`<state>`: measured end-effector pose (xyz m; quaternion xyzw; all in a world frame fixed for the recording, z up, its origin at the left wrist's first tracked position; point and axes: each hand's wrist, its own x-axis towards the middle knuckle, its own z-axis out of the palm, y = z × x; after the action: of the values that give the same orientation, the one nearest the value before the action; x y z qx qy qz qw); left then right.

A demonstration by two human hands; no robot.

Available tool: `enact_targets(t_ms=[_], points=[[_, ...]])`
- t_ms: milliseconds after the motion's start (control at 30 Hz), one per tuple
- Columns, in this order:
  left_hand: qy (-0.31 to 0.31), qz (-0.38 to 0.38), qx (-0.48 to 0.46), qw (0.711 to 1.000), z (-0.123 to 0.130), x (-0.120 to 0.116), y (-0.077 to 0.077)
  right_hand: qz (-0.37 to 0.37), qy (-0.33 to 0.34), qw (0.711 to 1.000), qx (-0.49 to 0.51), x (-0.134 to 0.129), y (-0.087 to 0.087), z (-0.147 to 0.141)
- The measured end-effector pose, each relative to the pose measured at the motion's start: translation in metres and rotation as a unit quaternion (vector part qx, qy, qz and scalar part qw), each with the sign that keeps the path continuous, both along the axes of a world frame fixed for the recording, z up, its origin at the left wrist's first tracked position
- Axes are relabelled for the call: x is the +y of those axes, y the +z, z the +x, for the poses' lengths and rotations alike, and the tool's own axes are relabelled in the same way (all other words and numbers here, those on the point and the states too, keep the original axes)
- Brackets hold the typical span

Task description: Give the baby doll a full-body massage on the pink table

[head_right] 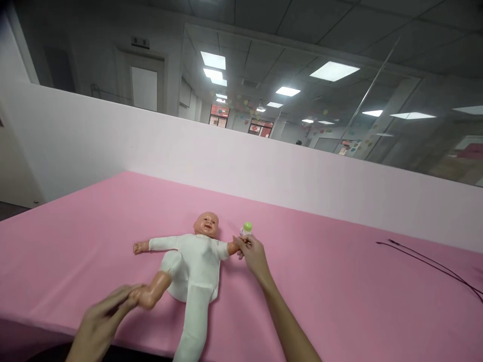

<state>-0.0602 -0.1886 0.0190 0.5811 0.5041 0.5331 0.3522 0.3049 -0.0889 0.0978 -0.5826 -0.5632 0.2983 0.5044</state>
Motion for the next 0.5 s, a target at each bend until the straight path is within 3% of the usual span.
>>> enact_targets(t_ms=[133,233,300,367,500], points=[[-0.065,-0.006,-0.075,0.995,0.04,0.067,0.009,0.034,0.045,0.993,-0.105,-0.013,-0.022,-0.054],[-0.097,-0.007,-0.121,0.988,0.054,0.085,0.008,0.036,0.042,0.992,-0.117,-0.015,-0.04,-0.068],[-0.091,-0.008,-0.111,0.99,0.047,0.074,0.005,-0.002,0.059,0.995,-0.08,-0.011,-0.038,-0.059],[-0.075,-0.01,-0.079,0.994,0.028,0.047,0.0,-0.027,0.05,0.998,-0.032,-0.002,-0.027,-0.037],[-0.09,-0.064,-0.02,0.994,-0.021,-0.024,-0.021,-0.02,-0.065,0.995,0.072,0.023,-0.019,0.023]])
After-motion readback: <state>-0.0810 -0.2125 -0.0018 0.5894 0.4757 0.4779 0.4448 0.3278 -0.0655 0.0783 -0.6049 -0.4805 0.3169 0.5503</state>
